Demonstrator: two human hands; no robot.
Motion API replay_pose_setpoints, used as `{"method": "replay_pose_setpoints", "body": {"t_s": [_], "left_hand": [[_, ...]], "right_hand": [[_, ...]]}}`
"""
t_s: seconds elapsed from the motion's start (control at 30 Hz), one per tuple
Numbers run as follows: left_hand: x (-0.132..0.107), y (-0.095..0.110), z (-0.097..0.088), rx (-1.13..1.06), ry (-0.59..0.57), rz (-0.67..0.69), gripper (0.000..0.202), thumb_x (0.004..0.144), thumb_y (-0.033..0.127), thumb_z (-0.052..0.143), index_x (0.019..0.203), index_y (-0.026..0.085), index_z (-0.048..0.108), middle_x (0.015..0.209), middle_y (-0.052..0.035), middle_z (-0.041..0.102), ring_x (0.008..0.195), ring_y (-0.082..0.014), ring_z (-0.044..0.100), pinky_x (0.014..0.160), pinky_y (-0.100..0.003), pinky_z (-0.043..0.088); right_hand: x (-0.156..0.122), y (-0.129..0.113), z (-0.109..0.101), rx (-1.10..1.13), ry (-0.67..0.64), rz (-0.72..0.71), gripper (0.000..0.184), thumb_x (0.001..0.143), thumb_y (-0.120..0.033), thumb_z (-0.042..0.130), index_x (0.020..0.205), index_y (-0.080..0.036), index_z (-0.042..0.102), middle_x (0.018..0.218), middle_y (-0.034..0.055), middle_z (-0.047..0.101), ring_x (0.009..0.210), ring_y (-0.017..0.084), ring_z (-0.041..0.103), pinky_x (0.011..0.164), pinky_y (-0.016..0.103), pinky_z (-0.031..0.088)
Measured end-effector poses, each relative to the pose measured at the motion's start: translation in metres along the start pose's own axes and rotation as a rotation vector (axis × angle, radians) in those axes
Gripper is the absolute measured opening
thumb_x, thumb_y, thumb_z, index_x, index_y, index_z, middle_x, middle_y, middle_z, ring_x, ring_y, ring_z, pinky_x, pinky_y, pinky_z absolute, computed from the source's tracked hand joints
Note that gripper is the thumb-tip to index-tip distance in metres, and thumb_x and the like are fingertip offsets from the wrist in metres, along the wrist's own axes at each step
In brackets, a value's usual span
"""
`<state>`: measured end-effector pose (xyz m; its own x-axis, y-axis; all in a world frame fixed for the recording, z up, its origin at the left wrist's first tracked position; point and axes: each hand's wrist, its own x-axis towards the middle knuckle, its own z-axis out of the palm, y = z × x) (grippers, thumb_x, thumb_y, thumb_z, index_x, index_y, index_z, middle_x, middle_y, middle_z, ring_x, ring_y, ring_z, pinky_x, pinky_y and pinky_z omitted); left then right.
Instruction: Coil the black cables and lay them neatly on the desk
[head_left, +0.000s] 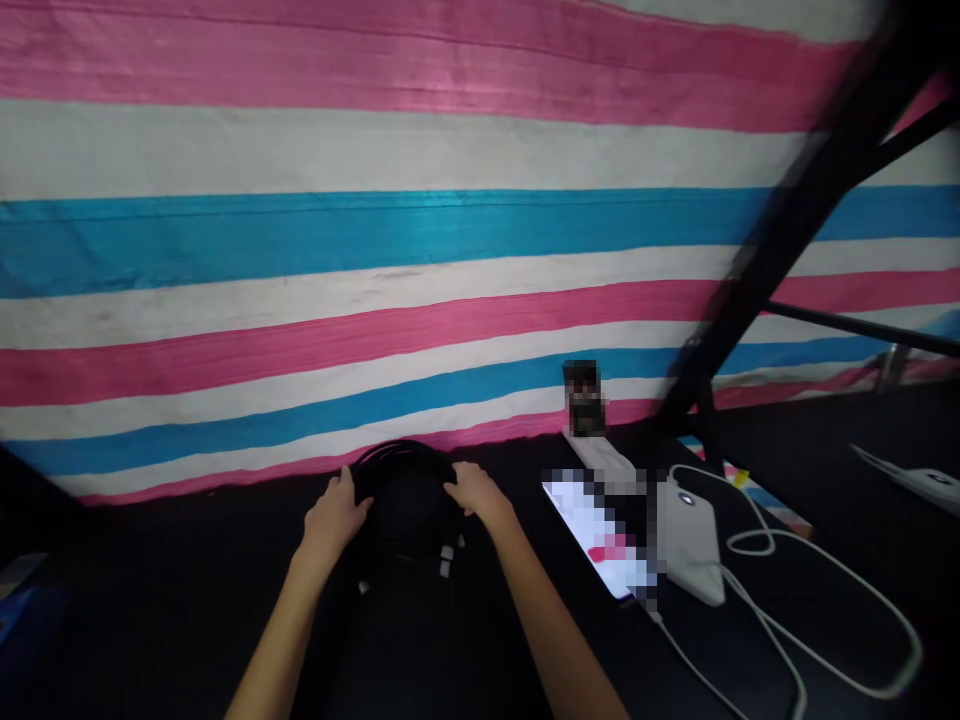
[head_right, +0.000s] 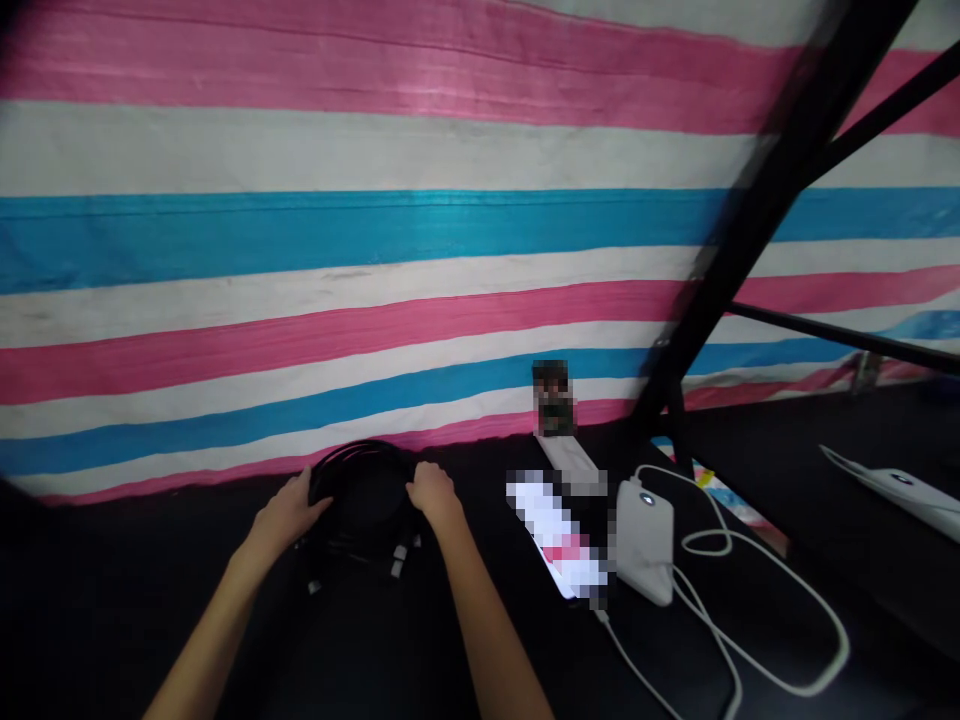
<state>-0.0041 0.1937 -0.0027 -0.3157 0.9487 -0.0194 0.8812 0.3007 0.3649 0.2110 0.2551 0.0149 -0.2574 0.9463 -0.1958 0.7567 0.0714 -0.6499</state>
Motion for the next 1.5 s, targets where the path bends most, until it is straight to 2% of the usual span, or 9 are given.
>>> {"method": "replay_pose_setpoints", "body": {"t_s": [0.17,0.27,0.47,0.57,0.97,1.1,1.27,1.37,1.5], "left_hand": [[0.007,-0.009,-0.002,-0.048,-0.04,-0.014,0.066,0.074,0.041,0.05,0.132,0.013,0.035,0.131,-0.0202,0.051,0.116,-0.035,0.052,0.09,-0.046,0.045],[0.012,-0.016,-0.013,-0.093,-0.041,-0.029,0.076,0.072,0.056,0.045,0.131,0.008,0.036,0.124,-0.0212,0.056,0.114,-0.0342,0.054,0.093,-0.044,0.044],[0.014,-0.023,-0.036,-0.224,0.042,-0.052,0.086,0.063,0.072,0.04,0.124,0.01,0.043,0.1,-0.0176,0.066,0.093,-0.0328,0.064,0.084,-0.043,0.048],[0.012,-0.018,-0.041,-0.29,0.077,-0.032,0.084,0.06,0.073,0.044,0.119,0.013,0.047,0.1,-0.0168,0.065,0.089,-0.031,0.065,0.081,-0.042,0.049],[-0.003,0.016,-0.044,-0.394,0.109,0.056,0.062,0.059,0.065,0.052,0.102,0.02,0.055,0.088,-0.0103,0.069,0.08,-0.0297,0.066,0.066,-0.037,0.053],[-0.003,0.02,-0.034,-0.354,0.076,0.187,0.058,0.065,0.065,0.052,0.103,0.02,0.057,0.095,-0.0098,0.068,0.089,-0.0283,0.064,0.075,-0.037,0.051],[-0.012,0.028,-0.033,-0.346,-0.027,0.302,0.053,0.072,0.063,0.05,0.104,0.021,0.057,0.096,-0.0081,0.067,0.091,-0.0262,0.061,0.081,-0.037,0.048],[-0.02,0.033,-0.042,-0.343,-0.025,0.287,0.051,0.073,0.063,0.049,0.105,0.024,0.056,0.099,-0.0062,0.066,0.092,-0.0252,0.061,0.081,-0.036,0.047],[-0.03,0.042,-0.047,-0.322,0.001,0.284,0.052,0.073,0.064,0.048,0.105,0.025,0.057,0.1,-0.0061,0.066,0.091,-0.0256,0.061,0.079,-0.037,0.048]], "right_hand": [[0.001,0.008,-0.012,0.117,0.08,-0.029,0.018,0.062,-0.02,0.072,0.079,-0.016,0.068,0.076,0.0095,0.069,0.079,0.029,0.067,0.07,0.038,0.051],[0.003,0.02,-0.038,0.237,0.252,-0.078,0.025,0.071,-0.033,0.064,0.092,-0.019,0.067,0.088,0.0074,0.069,0.085,0.024,0.066,0.077,0.035,0.049],[0.014,0.063,-0.091,0.565,1.016,-0.039,0.049,0.082,-0.04,0.043,0.123,-0.014,0.042,0.128,0.0162,0.049,0.113,0.023,0.052,0.093,0.037,0.041],[0.022,0.083,-0.098,0.627,1.173,0.03,0.056,0.078,-0.041,0.048,0.123,-0.01,0.037,0.129,0.0209,0.046,0.12,0.029,0.044,0.1,0.043,0.031],[0.025,0.082,-0.09,0.503,0.864,-0.031,0.053,0.085,-0.034,0.036,0.134,-0.018,0.024,0.144,0.0141,0.033,0.138,0.023,0.019,0.106,0.056,-0.008],[0.009,0.06,-0.097,0.505,0.7,-0.214,0.044,0.088,-0.032,0.032,0.13,-0.019,0.033,0.142,0.0105,0.037,0.135,0.019,0.026,0.111,0.044,0.007],[0.0,0.043,-0.088,0.446,0.198,-0.317,0.035,0.09,-0.028,0.034,0.121,-0.021,0.049,0.117,0.0059,0.06,0.098,0.015,0.062,0.087,0.027,0.045],[-0.001,0.039,-0.07,0.327,-0.127,-0.271,0.03,0.08,-0.022,0.052,0.108,-0.018,0.061,0.09,0.0032,0.069,0.063,0.012,0.067,0.064,0.024,0.05],[0.0,0.032,-0.042,0.179,-0.282,-0.158,0.042,0.076,-0.021,0.057,0.117,-0.011,0.056,0.087,0.0099,0.069,0.06,0.016,0.067,0.051,0.023,0.047]]}}
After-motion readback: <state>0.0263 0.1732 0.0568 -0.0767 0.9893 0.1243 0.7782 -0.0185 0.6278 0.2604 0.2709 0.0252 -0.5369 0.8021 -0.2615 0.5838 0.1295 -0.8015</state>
